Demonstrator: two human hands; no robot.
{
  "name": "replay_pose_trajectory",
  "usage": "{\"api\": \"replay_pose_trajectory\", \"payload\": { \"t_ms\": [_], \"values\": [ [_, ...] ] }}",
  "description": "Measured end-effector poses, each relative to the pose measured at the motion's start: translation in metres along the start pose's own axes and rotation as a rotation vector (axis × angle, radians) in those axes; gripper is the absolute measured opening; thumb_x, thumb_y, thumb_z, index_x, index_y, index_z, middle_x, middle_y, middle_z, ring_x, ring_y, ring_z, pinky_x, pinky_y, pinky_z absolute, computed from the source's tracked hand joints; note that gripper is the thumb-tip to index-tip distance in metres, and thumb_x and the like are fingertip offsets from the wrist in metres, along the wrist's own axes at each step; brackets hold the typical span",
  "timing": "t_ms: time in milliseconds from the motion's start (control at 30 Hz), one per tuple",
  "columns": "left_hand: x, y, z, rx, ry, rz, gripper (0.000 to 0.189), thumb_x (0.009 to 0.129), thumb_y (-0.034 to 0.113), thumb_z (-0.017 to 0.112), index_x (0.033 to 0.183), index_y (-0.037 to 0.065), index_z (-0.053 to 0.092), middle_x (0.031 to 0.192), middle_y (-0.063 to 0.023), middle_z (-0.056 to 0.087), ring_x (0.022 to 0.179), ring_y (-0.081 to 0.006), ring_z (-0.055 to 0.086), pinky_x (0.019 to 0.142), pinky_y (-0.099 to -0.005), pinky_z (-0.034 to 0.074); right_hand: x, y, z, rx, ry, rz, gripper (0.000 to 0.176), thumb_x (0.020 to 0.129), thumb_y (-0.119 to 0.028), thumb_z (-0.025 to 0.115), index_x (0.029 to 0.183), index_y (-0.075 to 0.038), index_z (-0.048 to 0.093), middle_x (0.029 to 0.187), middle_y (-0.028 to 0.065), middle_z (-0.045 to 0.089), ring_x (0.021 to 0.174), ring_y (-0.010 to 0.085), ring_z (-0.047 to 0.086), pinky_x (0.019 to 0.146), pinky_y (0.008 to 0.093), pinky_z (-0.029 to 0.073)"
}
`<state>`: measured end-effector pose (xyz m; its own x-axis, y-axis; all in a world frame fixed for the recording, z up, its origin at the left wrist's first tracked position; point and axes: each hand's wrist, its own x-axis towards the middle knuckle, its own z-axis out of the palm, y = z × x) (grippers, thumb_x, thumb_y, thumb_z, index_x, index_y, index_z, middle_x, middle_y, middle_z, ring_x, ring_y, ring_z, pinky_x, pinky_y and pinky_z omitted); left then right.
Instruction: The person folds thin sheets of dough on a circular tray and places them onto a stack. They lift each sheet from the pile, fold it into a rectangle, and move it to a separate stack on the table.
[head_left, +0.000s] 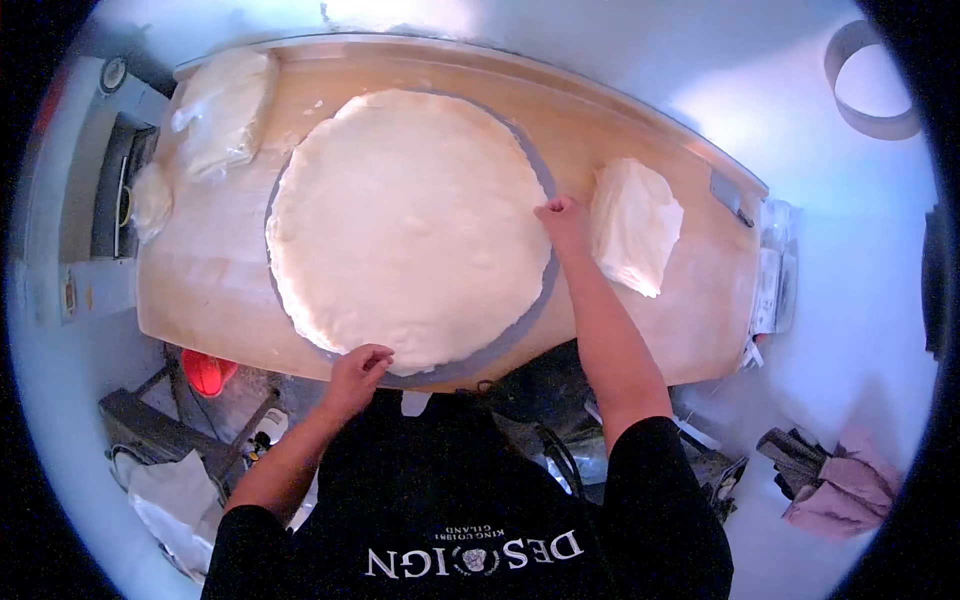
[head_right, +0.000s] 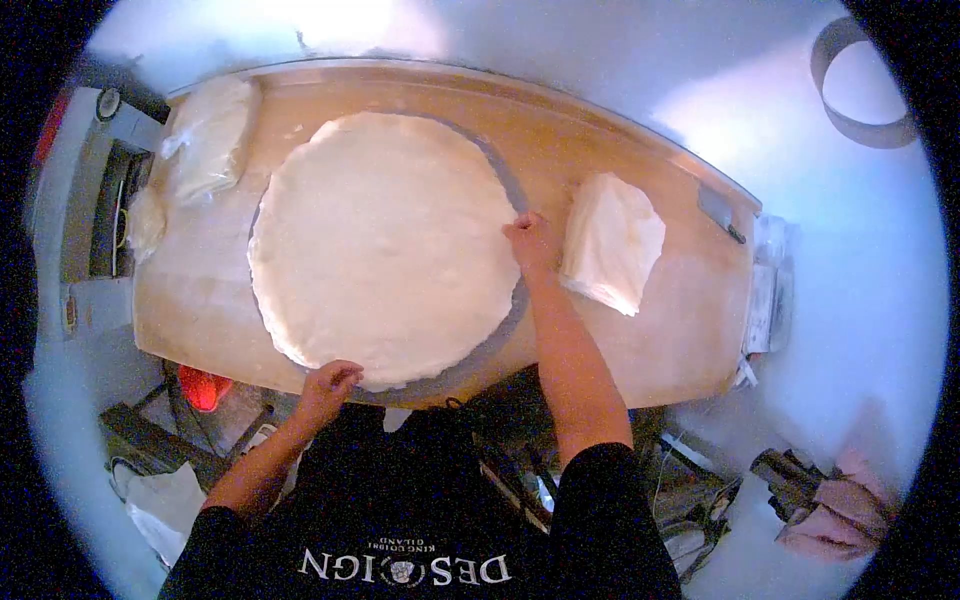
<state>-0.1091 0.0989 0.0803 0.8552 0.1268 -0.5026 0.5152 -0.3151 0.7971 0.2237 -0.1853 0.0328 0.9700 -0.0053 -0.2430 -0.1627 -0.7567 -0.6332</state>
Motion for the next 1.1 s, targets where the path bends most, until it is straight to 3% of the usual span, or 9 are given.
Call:
{"api": "replay_pose_trajectory", "payload": {
  "t_ms": [67,300,467,600,700,767,900,967,1100],
  "values": [
    [-0.001,-0.004,-0.004,-0.004,-0.009,-0.012,0.017,0.091,0.008,0.062,0.107,0.002,0.066,0.096,-0.0121,0.071,0.088,-0.0186,0.07,0.079,-0.0309,0.055,-0.004,-0.013,-0.001,-0.241,0.005,0.013,0.021,0.076,-0.024,0.069,0.09,-0.008,0.068,0.095,0.014,0.068,0.092,0.033,0.065,0.08,0.0438,0.052],
    [-0.007,-0.014,-0.01,-0.01,-0.015,-0.043,0.019,0.09,0.01,0.065,0.107,0.002,0.066,0.093,-0.0096,0.071,0.089,-0.0163,0.068,0.079,-0.0301,0.054,-0.016,-0.008,0.009,-0.304,0.182,-0.19,0.027,0.08,-0.029,0.067,0.098,-0.009,0.065,0.1,0.0131,0.067,0.095,0.0341,0.064,0.078,0.0462,0.051],
    [-0.006,-0.019,-0.011,-0.022,-0.012,-0.063,0.019,0.09,0.01,0.065,0.108,0.002,0.066,0.093,-0.0089,0.07,0.088,-0.0151,0.068,0.078,-0.0297,0.053,-0.032,-0.058,-0.006,-0.278,-0.033,-0.06,0.031,0.076,-0.028,0.069,0.098,-0.007,0.065,0.1,0.016,0.067,0.094,0.0361,0.064,0.079,0.0462,0.051],
    [-0.004,-0.014,-0.013,-0.045,-0.033,-0.046,0.02,0.091,0.011,0.064,0.108,0.002,0.066,0.095,-0.0091,0.071,0.089,-0.0165,0.067,0.081,-0.0309,0.053,-0.014,-0.026,0.019,-0.373,0.046,-0.18,0.03,0.075,-0.027,0.068,0.096,-0.006,0.064,0.094,0.0158,0.069,0.091,0.0366,0.065,0.077,0.0453,0.051],
    [-0.001,-0.01,-0.014,-0.085,-0.057,-0.085,0.02,0.091,0.014,0.064,0.107,0.002,0.066,0.096,-0.0091,0.07,0.091,-0.0175,0.067,0.084,-0.0321,0.053,-0.017,-0.036,0.025,-0.25,-0.079,-0.198,0.027,0.076,-0.024,0.065,0.095,-0.004,0.064,0.088,0.0162,0.068,0.089,0.0382,0.065,0.077,0.0456,0.051],
    [0.0,-0.011,-0.013,-0.124,-0.063,-0.103,0.02,0.092,0.014,0.064,0.108,0.002,0.066,0.097,-0.0091,0.07,0.093,-0.0174,0.067,0.085,-0.0319,0.053,-0.039,-0.071,0.013,-0.242,-0.332,-0.267,0.025,0.076,-0.022,0.062,0.092,-0.003,0.063,0.085,0.0176,0.065,0.085,0.0384,0.063,0.076,0.0472,0.05],
    [0.005,-0.002,-0.013,-0.119,-0.059,-0.038,0.02,0.092,0.015,0.064,0.108,0.002,0.066,0.096,-0.0093,0.07,0.092,-0.0169,0.067,0.083,-0.031,0.053,-0.055,-0.07,0.019,-0.056,-0.407,-0.237,0.022,0.076,-0.02,0.061,0.085,0.0,0.061,0.085,0.0195,0.061,0.08,0.0381,0.061,0.074,0.0484,0.05],
    [0.01,0.005,-0.015,-0.105,-0.061,-0.009,0.02,0.092,0.015,0.064,0.108,0.002,0.065,0.096,-0.0091,0.07,0.091,-0.0166,0.067,0.082,-0.0305,0.053,-0.054,-0.057,0.027,-0.139,-0.048,-0.334,0.02,0.076,-0.02,0.062,0.08,0.0,0.06,0.085,0.0188,0.061,0.077,0.0366,0.059,0.071,0.0484,0.049],
    [0.02,0.012,-0.015,-0.086,-0.084,-0.027,0.02,0.091,0.007,0.061,0.11,0.001,0.064,0.096,-0.0097,0.071,0.092,-0.0155,0.067,0.083,-0.0286,0.052,-0.055,-0.055,0.017,-0.338,0.22,-0.569,0.016,0.078,-0.018,0.061,0.08,-0.002,0.062,0.085,0.0182,0.061,0.079,0.0365,0.061,0.072,0.0484,0.05]
  ]
}}
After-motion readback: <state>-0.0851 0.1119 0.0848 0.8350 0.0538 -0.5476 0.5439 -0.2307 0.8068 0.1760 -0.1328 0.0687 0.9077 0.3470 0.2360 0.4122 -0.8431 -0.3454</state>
